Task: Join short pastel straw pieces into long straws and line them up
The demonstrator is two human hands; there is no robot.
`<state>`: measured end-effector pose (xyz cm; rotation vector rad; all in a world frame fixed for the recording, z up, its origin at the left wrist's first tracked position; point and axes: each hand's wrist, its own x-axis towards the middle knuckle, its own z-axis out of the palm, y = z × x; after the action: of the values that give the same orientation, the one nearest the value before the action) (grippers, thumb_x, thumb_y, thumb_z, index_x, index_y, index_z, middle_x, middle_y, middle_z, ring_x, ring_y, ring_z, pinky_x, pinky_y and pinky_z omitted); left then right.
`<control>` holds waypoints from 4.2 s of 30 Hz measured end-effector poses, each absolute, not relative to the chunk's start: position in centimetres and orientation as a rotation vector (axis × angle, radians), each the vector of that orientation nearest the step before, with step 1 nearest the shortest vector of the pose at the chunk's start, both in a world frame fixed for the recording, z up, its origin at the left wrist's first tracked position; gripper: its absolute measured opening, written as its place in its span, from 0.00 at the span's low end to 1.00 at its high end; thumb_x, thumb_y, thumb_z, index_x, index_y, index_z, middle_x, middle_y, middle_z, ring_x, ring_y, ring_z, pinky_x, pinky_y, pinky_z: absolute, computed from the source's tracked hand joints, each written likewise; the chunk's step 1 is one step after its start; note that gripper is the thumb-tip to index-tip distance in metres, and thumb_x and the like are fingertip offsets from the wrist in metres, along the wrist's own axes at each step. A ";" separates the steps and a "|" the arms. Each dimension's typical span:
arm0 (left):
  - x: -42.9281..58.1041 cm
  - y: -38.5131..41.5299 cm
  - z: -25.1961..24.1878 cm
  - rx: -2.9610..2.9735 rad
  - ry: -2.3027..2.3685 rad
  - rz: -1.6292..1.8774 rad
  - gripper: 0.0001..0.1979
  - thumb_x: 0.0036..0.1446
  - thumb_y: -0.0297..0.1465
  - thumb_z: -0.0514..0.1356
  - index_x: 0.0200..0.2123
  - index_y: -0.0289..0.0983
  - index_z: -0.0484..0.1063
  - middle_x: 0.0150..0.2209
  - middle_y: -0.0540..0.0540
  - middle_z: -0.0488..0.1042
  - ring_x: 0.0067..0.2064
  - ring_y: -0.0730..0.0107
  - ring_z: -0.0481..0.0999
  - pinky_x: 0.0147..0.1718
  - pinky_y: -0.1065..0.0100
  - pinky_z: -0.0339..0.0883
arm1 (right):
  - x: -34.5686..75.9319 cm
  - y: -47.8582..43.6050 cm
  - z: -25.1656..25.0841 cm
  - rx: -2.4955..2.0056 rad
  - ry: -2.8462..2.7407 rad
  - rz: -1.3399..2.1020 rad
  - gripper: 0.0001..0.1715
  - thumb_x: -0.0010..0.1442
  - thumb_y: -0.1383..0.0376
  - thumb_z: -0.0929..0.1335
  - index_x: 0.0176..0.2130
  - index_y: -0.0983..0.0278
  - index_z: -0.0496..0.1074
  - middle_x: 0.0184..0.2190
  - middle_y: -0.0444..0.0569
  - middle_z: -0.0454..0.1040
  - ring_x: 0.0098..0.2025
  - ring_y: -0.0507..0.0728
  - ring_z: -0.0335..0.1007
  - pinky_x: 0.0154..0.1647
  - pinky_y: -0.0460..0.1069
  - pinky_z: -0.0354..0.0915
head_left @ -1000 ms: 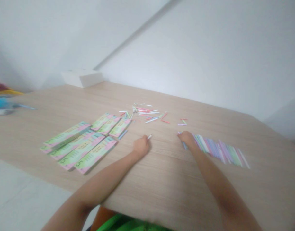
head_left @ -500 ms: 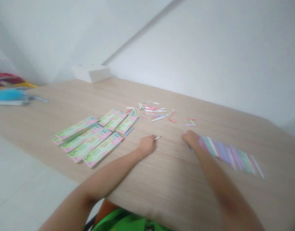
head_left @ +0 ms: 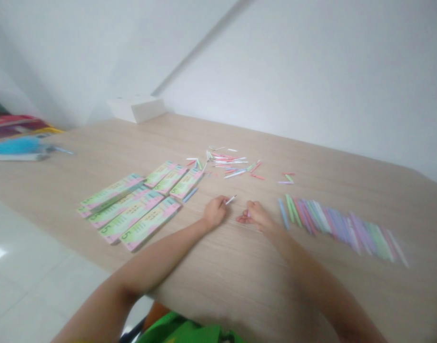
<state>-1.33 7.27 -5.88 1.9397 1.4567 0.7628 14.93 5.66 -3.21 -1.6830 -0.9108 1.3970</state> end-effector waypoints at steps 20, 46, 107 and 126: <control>1.8 9.7 -5.3 2.542 1.958 0.395 0.20 0.63 0.23 0.39 0.50 0.30 0.65 0.41 0.32 0.72 0.43 0.49 0.73 0.38 0.58 0.65 | 13.3 3.2 -4.1 -1.556 -0.780 1.245 0.27 0.63 0.54 0.54 0.21 0.64 0.64 0.13 0.42 0.63 0.17 0.49 0.62 0.17 0.43 0.49; 22.9 22.0 -2.1 2.449 1.462 0.487 0.23 0.56 0.29 0.57 0.55 0.29 0.64 0.54 0.33 0.66 0.54 0.61 0.68 0.51 0.66 0.62 | 20.3 7.8 -6.5 -2.319 -1.312 0.242 0.22 0.64 0.69 0.56 0.56 0.76 0.59 0.32 0.67 0.76 0.35 0.66 0.76 0.33 0.55 0.66; 6.8 23.2 -5.3 3.247 1.059 0.279 0.13 0.63 0.28 0.49 0.43 0.33 0.72 0.41 0.37 0.71 0.43 0.56 0.71 0.43 0.57 0.62 | 19.1 6.5 -6.1 -1.560 -1.232 -0.179 0.24 0.63 0.49 0.59 0.30 0.65 0.67 0.23 0.52 0.70 0.24 0.55 0.64 0.26 0.48 0.55; -8.6 30.5 -1.2 2.760 1.527 0.416 0.21 0.53 0.26 0.58 0.51 0.45 0.73 0.64 0.45 0.53 0.55 0.60 0.68 0.56 0.60 0.60 | 18.8 7.1 -6.4 -1.739 -1.212 0.051 0.28 0.58 0.41 0.59 0.33 0.63 0.64 0.20 0.45 0.66 0.23 0.54 0.61 0.25 0.47 0.51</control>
<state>-8.64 30.50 -1.20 2.7601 1.5271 0.4163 18.84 7.05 -6.36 -1.7393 -1.2119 0.0505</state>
